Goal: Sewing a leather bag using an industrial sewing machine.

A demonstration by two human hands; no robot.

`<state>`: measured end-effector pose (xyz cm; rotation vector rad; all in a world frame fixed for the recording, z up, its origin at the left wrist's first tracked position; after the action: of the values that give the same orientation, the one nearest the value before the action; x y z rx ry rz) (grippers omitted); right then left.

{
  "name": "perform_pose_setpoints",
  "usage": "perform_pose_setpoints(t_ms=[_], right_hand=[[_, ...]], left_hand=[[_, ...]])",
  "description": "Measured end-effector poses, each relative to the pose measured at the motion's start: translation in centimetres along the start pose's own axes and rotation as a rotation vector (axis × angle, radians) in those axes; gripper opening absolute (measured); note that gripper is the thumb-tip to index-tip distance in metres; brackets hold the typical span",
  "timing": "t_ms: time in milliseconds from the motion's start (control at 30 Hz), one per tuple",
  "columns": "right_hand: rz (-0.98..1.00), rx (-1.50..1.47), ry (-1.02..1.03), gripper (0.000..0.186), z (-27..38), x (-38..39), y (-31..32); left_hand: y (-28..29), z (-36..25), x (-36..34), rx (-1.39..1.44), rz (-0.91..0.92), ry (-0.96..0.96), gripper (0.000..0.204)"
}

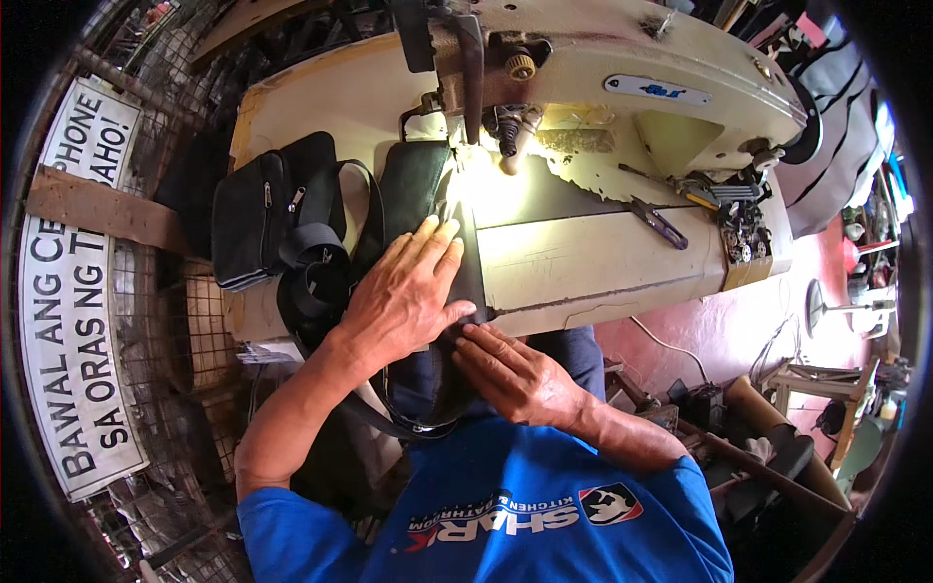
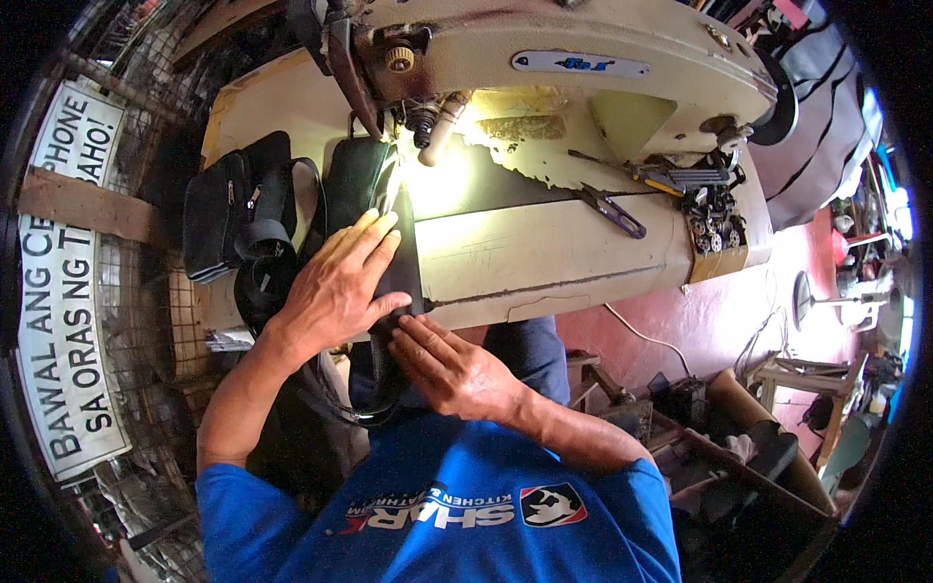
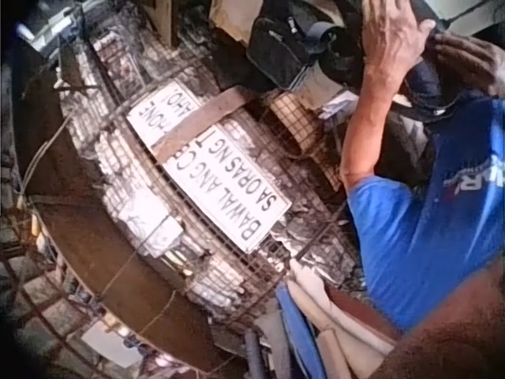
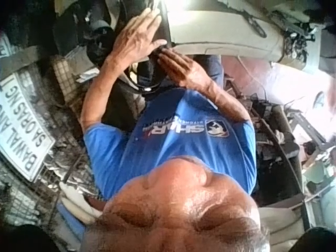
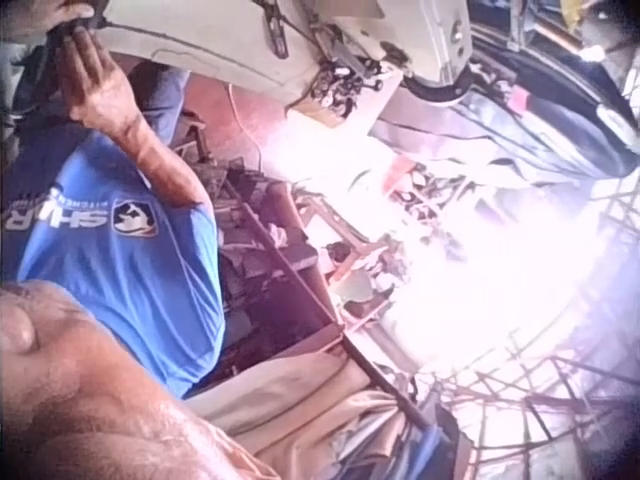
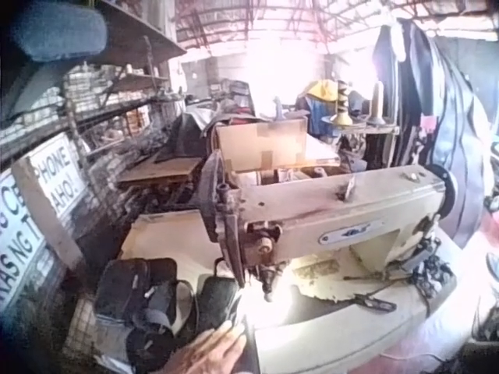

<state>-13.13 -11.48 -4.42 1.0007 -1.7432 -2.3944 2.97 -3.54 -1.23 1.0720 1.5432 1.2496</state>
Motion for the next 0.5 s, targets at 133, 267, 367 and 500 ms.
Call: perform_pose_setpoints(t_ms=[133, 267, 367, 500], right_hand=[[-0.010, -0.023, -0.013, 0.053, -0.3, -0.1, 0.2], [-0.011, -0.045, -0.027, 0.052, -1.0, -0.6, 0.4], [-0.025, -0.061, -0.035, 0.051, -1.8, -1.3, 0.4], [-0.052, -0.120, -0.069, 0.051, -2.9, -2.5, 0.3]], left_hand=[[0.5, 0.0, -0.4, 0.032, 0.033, 0.010, 0.072], [0.0, 0.5, -0.9, 0.025, 0.036, -0.016, 0.074], [0.2, 1.4, -1.4, 0.054, 0.040, -0.015, 0.073], [0.4, 2.6, -2.2, 0.090, 0.078, -0.010, 0.073]])
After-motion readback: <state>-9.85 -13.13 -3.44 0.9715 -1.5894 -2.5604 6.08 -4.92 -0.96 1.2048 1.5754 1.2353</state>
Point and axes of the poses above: each hand's wrist, its own x-axis away from the middle knuckle, its own y-axis out of the back of the hand, z = x × y, the point moved 4 cm from there along -x, towards the middle knuckle, and after that the axes turned 1 degree about x, right-handed, at the moved point
